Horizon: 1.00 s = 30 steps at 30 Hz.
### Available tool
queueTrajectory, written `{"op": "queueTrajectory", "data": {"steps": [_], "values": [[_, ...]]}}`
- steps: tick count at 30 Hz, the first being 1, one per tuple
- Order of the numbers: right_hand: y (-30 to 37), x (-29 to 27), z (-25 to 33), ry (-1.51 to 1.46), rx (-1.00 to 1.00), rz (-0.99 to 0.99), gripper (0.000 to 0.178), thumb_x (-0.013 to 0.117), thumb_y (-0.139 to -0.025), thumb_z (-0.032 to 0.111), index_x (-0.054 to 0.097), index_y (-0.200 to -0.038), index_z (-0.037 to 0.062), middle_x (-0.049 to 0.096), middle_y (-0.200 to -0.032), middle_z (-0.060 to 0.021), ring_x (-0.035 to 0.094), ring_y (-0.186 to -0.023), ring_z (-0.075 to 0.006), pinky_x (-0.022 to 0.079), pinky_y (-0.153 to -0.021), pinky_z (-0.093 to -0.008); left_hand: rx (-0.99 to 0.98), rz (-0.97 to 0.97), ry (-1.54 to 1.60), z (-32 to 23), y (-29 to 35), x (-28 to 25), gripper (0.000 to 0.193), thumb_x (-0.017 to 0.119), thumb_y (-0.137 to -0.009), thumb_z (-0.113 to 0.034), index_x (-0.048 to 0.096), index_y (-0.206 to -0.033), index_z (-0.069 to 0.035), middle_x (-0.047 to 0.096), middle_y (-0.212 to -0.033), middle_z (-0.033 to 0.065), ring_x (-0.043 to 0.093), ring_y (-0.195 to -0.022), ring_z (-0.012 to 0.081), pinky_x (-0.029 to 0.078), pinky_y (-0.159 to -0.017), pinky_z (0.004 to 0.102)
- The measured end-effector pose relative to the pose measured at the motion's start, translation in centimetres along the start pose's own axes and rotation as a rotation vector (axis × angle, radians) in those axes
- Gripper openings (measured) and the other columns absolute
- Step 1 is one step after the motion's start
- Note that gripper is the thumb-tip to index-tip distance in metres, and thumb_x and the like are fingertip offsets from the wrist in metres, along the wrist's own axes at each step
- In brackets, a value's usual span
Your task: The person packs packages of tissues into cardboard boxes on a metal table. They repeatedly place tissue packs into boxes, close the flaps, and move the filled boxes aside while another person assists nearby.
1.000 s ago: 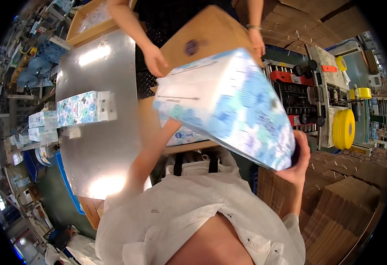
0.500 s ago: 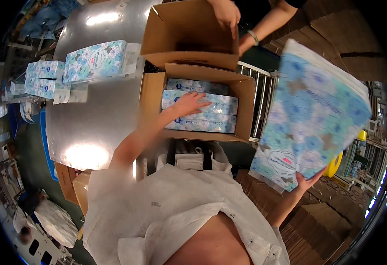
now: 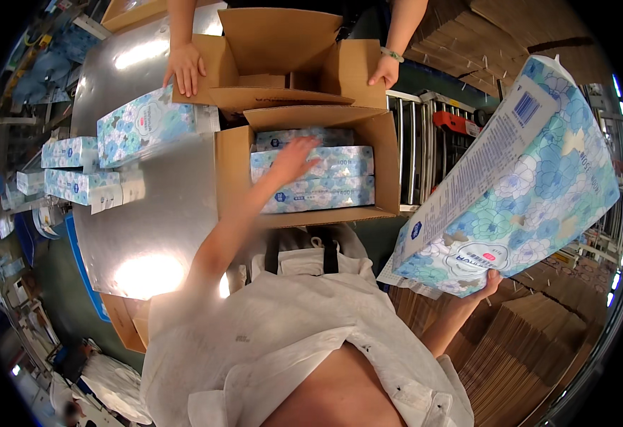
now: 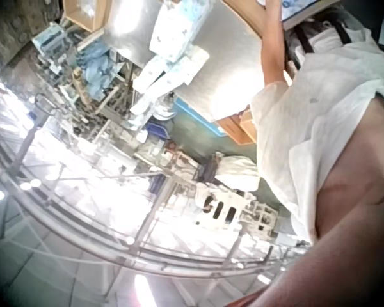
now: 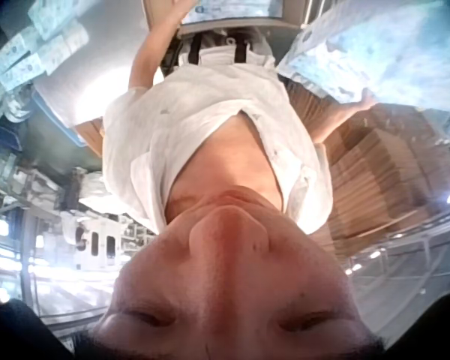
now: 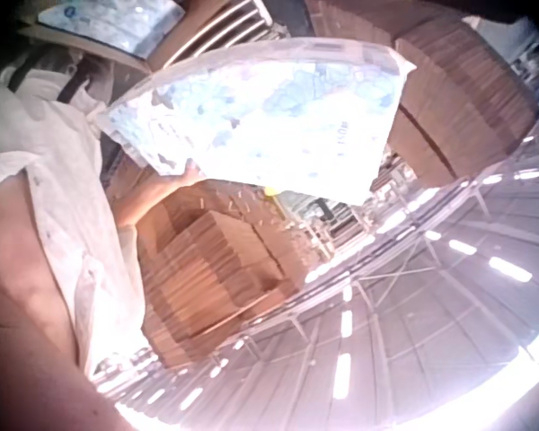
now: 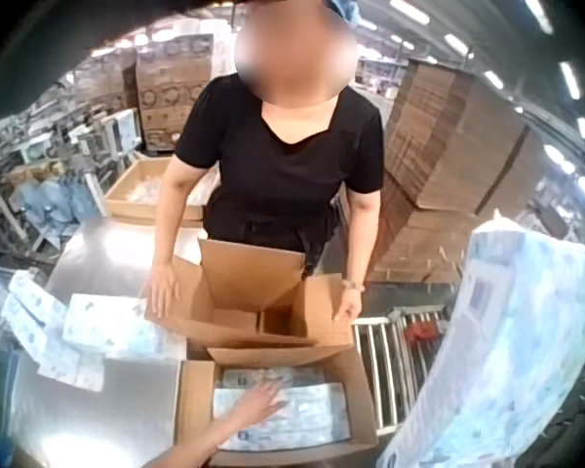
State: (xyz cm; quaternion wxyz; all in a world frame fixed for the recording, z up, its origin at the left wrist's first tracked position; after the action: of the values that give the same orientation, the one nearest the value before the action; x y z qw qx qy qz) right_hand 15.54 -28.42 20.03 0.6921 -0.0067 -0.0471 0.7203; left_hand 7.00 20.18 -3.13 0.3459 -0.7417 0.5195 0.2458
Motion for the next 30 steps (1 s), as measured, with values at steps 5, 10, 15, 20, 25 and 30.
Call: {"op": "queueTrajectory", "data": {"steps": [5,10,15,20,25,30], "values": [[0.9,2.0,0.3,-0.105,0.085,-0.099,0.070,0.057,-0.081,0.045,0.043,-0.137,0.0047,0.052,-0.128,-0.0125,0.055,-0.114,-0.0272,0.049,-0.095,-0.0436,0.139,0.214,-0.138,-4.4,-1.7,3.5,0.039,0.069,-0.089,-0.027,0.061,-0.126,-0.018,0.054,-0.134,0.0139,0.050,-0.123,0.0379,0.043,-0.103,0.0454],[2.5,-2.1,-1.6,-0.159,0.143,-0.156,0.055,0.054,-0.086,0.052,0.055,-0.122,0.0097,0.059,-0.112,-0.0085,0.058,-0.104,-0.0222,0.051,-0.088,-0.0394,0.082,0.201,-0.019,-2.5,1.2,1.6,0.035,0.071,-0.087,-0.024,0.066,-0.121,-0.018,0.055,-0.133,0.0121,0.051,-0.123,0.0344,0.046,-0.101,0.0438],[1.4,-0.1,0.8,-0.354,0.104,-0.141,0.043,0.053,-0.090,0.048,0.058,-0.113,0.0108,0.060,-0.102,-0.0071,0.056,-0.097,-0.0213,0.050,-0.084,-0.0384,-0.409,0.131,0.213,0.0,6.6,-9.8,0.037,0.072,-0.085,-0.010,0.067,-0.121,-0.011,0.058,-0.131,0.0127,0.055,-0.121,0.0289,0.044,-0.101,0.0375],[-2.5,2.3,0.0,-0.492,0.197,0.137,0.039,0.052,-0.092,0.046,0.057,-0.110,0.0116,0.058,-0.100,-0.0072,0.054,-0.095,-0.0217,0.048,-0.084,-0.0378,-0.890,-0.283,-0.157,3.0,25.8,-21.6,0.049,0.069,-0.087,-0.003,0.055,-0.135,-0.006,0.058,-0.127,0.0104,0.060,-0.109,0.0231,0.050,-0.091,0.0348],[-9.1,10.4,-3.2,-0.647,0.429,0.586,0.034,0.052,-0.094,0.044,0.056,-0.107,0.0124,0.056,-0.099,-0.0073,0.051,-0.093,-0.0221,0.046,-0.083,-0.0371,-1.384,-0.862,0.180,-2.6,51.5,-19.5,0.043,0.047,-0.104,-0.031,0.052,-0.142,-0.010,0.057,-0.132,0.0087,0.058,-0.110,0.0193,0.050,-0.093,0.0373],[-11.6,23.9,-6.4,-0.737,0.666,1.058,0.030,0.051,-0.095,0.042,0.056,-0.104,0.0132,0.055,-0.097,-0.0074,0.048,-0.091,-0.0225,0.044,-0.083,-0.0364,-1.838,-0.998,-0.298,-14.7,57.5,-21.4,0.052,0.067,-0.091,-0.028,0.055,-0.137,-0.008,0.056,-0.135,0.0126,0.052,-0.124,0.0276,0.039,-0.106,0.0377]]}}
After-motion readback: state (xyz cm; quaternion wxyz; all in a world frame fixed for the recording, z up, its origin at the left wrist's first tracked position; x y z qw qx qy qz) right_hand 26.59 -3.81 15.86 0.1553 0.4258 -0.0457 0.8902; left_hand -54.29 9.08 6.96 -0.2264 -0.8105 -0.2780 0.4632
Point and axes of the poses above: each hand's wrist, its own y-axis away from the middle knuckle, its own x-axis out of the palm, z = x × y, the point moved 10 cm from there along -y, towards the middle knuckle
